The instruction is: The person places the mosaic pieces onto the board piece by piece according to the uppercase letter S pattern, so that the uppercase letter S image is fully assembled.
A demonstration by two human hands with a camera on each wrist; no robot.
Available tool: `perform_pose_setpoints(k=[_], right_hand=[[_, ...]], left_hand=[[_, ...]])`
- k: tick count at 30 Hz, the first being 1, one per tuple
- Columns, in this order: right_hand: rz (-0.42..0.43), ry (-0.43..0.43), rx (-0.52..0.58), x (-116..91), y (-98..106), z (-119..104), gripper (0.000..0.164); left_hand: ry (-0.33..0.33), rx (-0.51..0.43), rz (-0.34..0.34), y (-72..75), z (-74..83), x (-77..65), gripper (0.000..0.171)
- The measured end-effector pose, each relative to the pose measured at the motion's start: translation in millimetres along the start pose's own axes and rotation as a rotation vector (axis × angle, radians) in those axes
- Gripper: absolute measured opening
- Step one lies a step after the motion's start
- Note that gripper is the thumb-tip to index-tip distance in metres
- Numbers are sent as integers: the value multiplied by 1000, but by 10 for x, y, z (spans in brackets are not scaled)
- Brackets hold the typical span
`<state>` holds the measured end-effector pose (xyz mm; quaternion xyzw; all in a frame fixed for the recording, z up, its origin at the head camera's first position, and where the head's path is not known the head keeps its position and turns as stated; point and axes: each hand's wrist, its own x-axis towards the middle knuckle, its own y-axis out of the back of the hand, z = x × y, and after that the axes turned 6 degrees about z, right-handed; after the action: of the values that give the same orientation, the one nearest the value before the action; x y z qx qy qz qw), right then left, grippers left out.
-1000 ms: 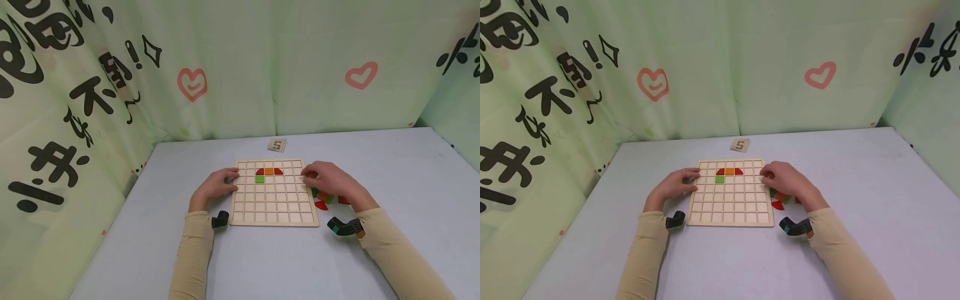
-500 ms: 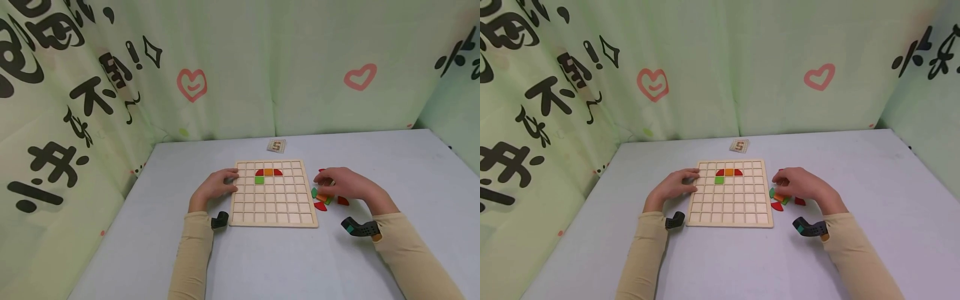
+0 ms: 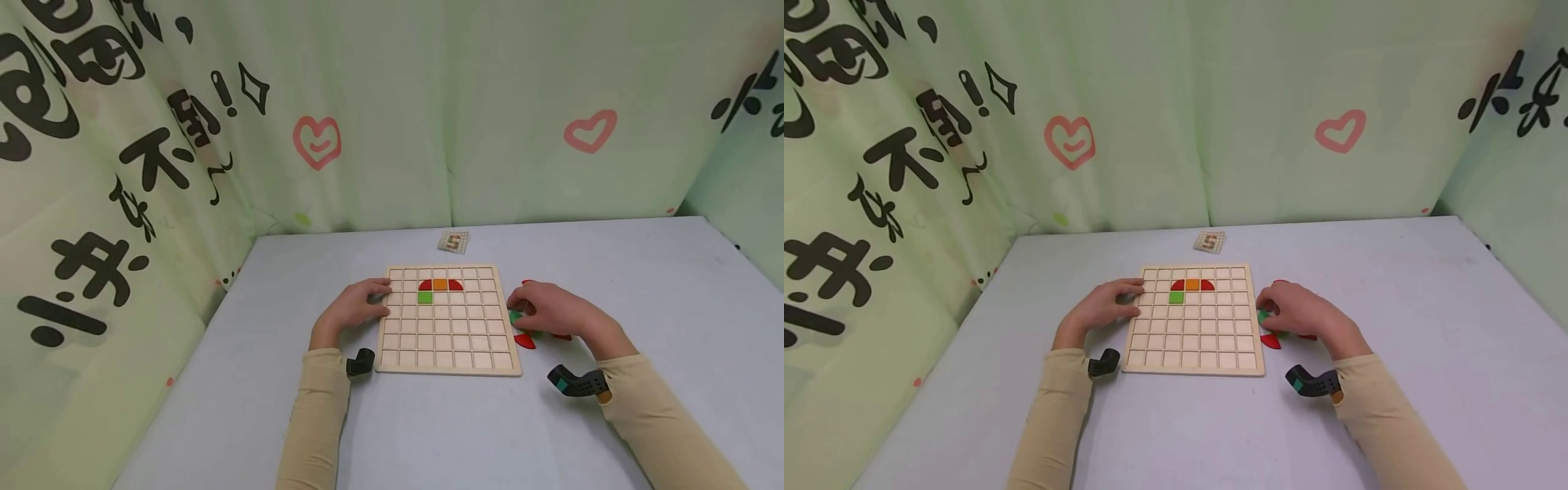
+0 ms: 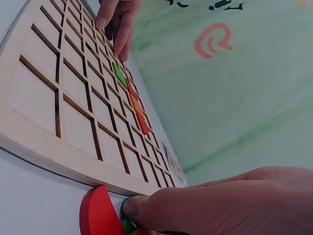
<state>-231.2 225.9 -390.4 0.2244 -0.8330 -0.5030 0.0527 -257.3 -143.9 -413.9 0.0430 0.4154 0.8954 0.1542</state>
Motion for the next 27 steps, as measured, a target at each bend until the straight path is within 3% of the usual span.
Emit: perform_pose_setpoints(k=[4,9,27], right_hand=[[54,46,-66,15,-22,-5,29],[120,35,-103,37,-43,-4,34],[150,11,-85,59,-49,63,31]], left_hand=[[-12,19,1,-4,-16,1,50],[-14,20,-1,-4,-25,6,50],[-4,12,-4,2,-5,19,49]])
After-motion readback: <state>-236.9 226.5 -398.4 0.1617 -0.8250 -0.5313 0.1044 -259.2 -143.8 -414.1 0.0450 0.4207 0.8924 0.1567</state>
